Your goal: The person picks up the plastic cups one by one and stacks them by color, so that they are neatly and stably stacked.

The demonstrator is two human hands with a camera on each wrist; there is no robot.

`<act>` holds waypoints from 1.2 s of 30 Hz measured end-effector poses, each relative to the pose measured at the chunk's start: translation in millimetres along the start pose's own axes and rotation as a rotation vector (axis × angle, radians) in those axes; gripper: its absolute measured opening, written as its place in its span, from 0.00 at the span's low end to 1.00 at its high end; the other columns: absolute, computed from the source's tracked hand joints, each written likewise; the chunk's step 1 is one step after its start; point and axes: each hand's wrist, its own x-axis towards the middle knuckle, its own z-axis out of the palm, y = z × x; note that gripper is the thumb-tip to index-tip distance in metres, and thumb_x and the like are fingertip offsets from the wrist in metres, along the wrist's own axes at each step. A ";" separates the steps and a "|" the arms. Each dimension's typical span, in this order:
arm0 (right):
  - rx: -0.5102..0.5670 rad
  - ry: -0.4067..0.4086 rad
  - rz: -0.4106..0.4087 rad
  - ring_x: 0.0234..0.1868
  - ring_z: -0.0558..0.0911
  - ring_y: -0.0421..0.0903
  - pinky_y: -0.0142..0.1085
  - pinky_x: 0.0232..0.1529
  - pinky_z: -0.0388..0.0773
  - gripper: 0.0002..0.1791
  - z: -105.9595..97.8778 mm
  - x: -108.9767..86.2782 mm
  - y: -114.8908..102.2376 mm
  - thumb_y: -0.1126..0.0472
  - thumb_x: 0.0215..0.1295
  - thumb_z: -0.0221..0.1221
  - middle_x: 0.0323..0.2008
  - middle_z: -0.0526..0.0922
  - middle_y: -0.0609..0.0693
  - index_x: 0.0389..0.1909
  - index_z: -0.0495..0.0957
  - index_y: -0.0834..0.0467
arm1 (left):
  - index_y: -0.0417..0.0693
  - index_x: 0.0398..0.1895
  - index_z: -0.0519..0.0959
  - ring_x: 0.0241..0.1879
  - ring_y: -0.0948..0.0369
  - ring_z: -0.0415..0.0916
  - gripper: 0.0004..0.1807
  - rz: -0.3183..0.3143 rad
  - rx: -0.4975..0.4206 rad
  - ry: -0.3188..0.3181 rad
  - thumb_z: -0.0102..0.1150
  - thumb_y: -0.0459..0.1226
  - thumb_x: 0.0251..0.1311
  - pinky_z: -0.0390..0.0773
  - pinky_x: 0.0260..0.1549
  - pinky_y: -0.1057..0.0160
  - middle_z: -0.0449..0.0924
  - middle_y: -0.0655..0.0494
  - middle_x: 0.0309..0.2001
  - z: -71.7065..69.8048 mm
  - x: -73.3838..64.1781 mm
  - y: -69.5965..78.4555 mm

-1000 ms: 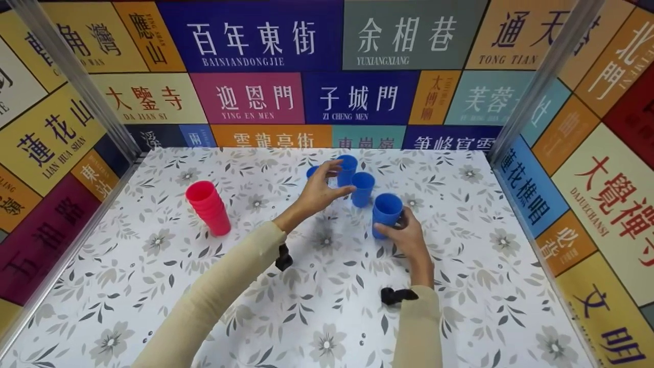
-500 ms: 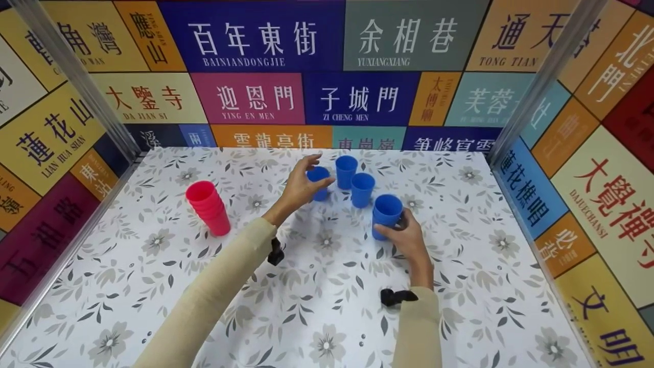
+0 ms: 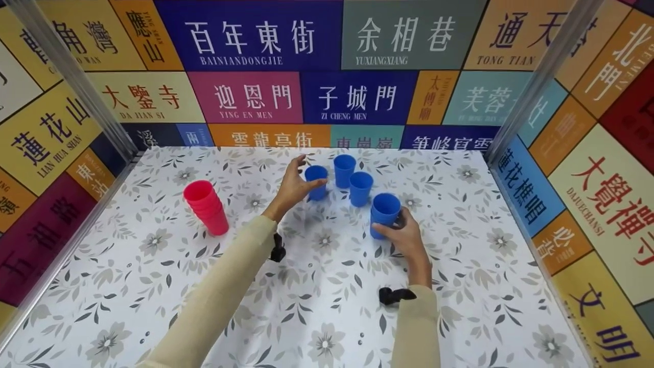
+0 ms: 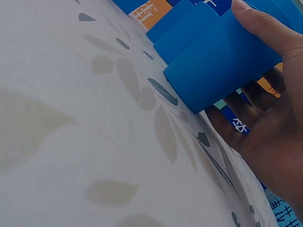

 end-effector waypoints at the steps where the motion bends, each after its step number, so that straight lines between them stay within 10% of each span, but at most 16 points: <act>1: -0.003 -0.003 -0.003 0.76 0.62 0.62 0.55 0.78 0.56 0.50 -0.3 0.2 0.4 0.55 0.61 0.70 0.74 0.62 0.65 0.77 0.52 0.61 | 0.45 0.76 0.57 0.72 0.51 0.63 0.50 -0.012 -0.009 0.007 0.75 0.44 0.53 0.66 0.72 0.55 0.63 0.44 0.72 1.2 0.9 -1.5; 19: -0.011 -0.007 -0.002 0.75 0.64 0.61 0.54 0.77 0.58 0.47 -1.5 -1.5 -3.4 0.57 0.61 0.70 0.73 0.64 0.65 0.76 0.54 0.62 | 0.42 0.77 0.54 0.73 0.50 0.62 0.49 -0.099 -0.029 0.010 0.72 0.41 0.57 0.62 0.75 0.55 0.61 0.41 0.73 33.4 3.6 -12.3; 36: 0.011 -0.010 -0.001 0.75 0.64 0.59 0.53 0.77 0.58 0.48 -2.5 0.6 3.4 0.59 0.61 0.69 0.74 0.64 0.64 0.77 0.53 0.60 | 0.41 0.68 0.63 0.69 0.51 0.69 0.38 -0.072 -0.044 0.026 0.72 0.39 0.58 0.70 0.70 0.55 0.70 0.42 0.68 31.5 1.1 -7.6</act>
